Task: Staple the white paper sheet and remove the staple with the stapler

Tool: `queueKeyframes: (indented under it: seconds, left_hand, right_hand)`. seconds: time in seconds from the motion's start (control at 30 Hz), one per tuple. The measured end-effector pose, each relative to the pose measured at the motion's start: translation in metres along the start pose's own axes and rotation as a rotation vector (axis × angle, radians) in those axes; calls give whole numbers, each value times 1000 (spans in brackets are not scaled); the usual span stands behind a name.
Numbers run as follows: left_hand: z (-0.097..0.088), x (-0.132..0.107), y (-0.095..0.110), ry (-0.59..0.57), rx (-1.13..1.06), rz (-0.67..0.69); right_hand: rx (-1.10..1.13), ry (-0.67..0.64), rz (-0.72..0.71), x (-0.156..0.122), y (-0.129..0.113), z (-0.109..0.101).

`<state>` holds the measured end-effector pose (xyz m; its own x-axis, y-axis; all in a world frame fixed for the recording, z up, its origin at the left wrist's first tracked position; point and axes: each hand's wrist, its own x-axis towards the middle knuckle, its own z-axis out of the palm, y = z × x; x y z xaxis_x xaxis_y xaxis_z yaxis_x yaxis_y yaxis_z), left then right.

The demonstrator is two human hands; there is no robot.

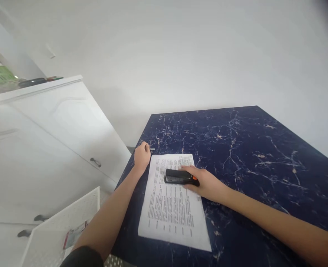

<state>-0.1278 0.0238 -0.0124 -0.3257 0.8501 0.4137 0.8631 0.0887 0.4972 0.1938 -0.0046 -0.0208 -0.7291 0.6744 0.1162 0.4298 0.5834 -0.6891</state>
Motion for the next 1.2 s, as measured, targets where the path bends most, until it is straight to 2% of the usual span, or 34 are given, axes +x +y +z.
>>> queueKeyframes:
  seconds: [0.13,0.27,0.33,0.43,0.5,0.57,0.73,0.9,1.1,1.2]
  left_hand:
    - [11,4,-3,42,150,146]
    - [11,-5,17,3,25,241]
    - [9,-13,32,-73,-92,290]
    - [7,-25,51,-264,-212,398]
    - [8,-30,57,-399,-236,489]
    - [9,-31,58,-471,-228,536]
    - [13,-26,53,-457,-214,505]
    - [17,-22,49,-411,-169,633]
    - [22,-24,44,-476,-61,688]
    - [24,-25,44,-486,-15,704]
  right_hand:
    - [-8,-14,66,-25,10,-13]
    - [-26,21,50,-26,11,-13]
    - [-38,52,29,-24,11,-11]
    - [-23,97,-1,-23,11,-10]
    - [19,124,-16,-24,10,-12]
    - [57,161,-31,-25,9,-14]
    - [18,219,-77,-24,4,-20]
    - [21,220,-75,-21,0,-21]
    - [-11,168,-144,-21,2,-20]
    - [-30,183,-175,-23,2,-18]
